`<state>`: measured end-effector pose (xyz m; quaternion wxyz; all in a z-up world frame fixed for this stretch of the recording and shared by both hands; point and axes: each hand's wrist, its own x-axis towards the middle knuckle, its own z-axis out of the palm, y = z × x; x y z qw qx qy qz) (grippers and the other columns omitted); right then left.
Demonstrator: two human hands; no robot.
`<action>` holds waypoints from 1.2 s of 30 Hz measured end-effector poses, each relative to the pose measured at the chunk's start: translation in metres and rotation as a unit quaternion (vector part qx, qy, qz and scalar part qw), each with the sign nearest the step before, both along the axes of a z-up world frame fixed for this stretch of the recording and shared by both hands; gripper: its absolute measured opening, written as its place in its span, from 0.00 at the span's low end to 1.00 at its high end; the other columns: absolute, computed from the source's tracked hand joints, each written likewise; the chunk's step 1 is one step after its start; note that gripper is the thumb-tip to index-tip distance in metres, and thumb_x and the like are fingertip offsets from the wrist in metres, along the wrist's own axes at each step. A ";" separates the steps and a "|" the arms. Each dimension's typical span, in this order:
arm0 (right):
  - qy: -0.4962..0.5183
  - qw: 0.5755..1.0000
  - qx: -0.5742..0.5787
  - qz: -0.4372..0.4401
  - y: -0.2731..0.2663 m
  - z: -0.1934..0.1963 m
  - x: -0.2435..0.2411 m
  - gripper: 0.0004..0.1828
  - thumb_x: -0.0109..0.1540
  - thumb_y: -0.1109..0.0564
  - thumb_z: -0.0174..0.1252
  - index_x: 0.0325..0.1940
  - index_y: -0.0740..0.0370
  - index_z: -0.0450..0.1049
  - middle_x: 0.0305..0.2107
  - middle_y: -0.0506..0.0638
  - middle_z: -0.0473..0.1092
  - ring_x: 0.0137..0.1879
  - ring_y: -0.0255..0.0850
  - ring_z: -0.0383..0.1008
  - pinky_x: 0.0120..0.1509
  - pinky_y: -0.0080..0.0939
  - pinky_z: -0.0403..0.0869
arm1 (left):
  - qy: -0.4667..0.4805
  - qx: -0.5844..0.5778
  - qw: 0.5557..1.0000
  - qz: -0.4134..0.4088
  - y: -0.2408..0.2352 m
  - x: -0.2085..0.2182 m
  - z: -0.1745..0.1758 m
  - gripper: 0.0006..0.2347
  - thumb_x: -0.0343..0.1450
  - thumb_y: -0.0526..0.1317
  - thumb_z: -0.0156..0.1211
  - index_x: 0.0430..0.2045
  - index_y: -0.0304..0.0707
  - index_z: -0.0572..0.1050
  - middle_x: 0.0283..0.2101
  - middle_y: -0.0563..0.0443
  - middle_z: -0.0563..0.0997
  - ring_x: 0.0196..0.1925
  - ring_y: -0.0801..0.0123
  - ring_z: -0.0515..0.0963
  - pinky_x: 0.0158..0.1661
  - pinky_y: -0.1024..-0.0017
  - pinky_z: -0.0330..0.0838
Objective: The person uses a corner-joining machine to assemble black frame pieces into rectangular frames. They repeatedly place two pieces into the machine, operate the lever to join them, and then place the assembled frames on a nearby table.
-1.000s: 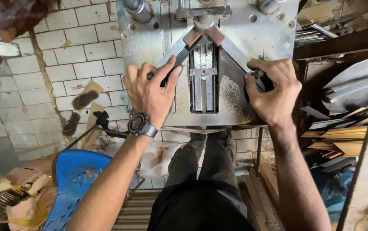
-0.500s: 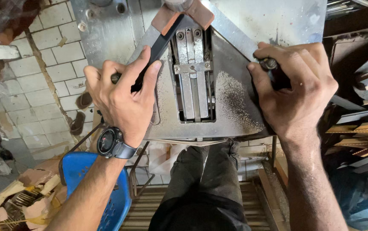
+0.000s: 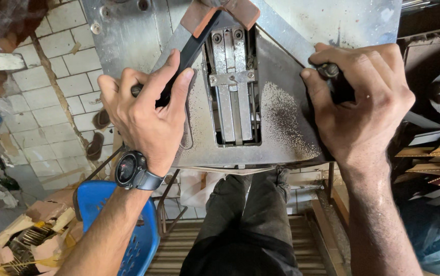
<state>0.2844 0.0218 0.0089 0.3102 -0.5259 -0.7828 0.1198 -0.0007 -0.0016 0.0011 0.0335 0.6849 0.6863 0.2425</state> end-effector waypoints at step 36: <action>0.009 0.999 -0.024 -0.029 0.005 -0.002 0.000 0.08 0.64 0.63 0.73 0.46 0.63 0.81 0.39 0.49 0.77 0.47 0.39 0.73 0.50 0.39 0.78 | -0.013 -0.028 0.999 0.011 0.005 0.003 0.012 0.12 0.73 0.44 0.76 0.50 0.55 0.85 0.29 0.60 0.69 0.39 0.63 0.63 0.44 0.64 0.60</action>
